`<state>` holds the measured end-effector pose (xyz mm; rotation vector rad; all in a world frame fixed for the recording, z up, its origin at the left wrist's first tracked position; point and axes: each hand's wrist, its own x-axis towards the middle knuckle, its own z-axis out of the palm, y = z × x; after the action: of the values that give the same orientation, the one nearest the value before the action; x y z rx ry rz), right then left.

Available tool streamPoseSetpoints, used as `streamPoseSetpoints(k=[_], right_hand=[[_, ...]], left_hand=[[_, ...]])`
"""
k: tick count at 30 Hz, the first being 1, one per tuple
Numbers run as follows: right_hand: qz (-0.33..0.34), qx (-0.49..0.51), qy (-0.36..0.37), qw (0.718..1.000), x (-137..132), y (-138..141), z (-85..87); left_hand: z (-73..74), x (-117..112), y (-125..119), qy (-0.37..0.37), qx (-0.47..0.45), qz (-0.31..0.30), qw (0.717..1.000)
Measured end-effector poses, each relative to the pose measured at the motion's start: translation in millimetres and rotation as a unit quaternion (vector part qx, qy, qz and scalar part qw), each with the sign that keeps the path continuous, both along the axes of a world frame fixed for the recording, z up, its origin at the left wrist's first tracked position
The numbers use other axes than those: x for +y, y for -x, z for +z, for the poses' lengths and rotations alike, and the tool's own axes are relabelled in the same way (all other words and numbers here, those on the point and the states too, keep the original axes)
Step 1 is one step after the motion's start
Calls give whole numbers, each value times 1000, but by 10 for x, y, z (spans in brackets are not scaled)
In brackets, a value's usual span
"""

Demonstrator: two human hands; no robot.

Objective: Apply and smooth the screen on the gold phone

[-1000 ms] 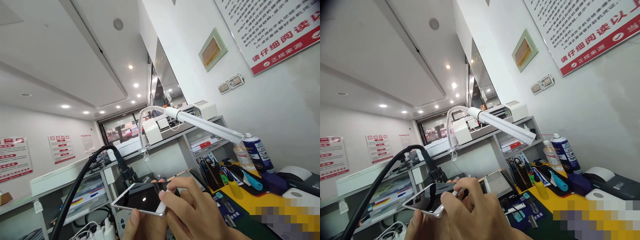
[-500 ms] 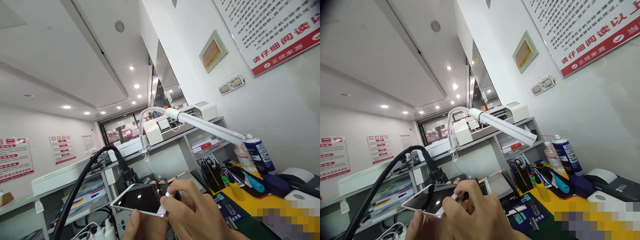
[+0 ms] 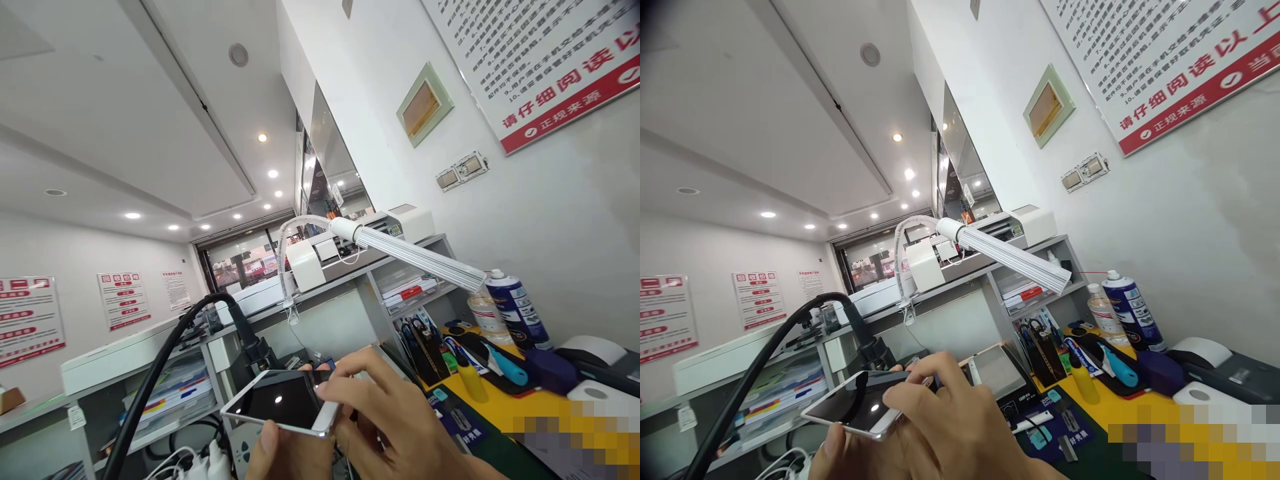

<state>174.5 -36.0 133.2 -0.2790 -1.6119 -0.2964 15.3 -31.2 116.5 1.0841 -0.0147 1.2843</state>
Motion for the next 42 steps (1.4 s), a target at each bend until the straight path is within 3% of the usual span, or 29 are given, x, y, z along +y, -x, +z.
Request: streamPoseSetpoints(k=[7,17,28,37,42], right_hand=[[97,-6,67,993,-20,-60,77],[110,-34,116,987,-68,-112,105],[127,-37,151,980,-96,-153,156],[121,-62,136,981,-59,-165,130],[140,-60,190,970,-93,-188,150]], left_hand=[[14,25,37,1,-22,19,1000],[44,-12,-35,24,-33,50,998],[84,-52,-136,7,-23,-13,1000],[98,-45,-114,7,-24,30,999],[103,-53,-127,13,-21,28,999]])
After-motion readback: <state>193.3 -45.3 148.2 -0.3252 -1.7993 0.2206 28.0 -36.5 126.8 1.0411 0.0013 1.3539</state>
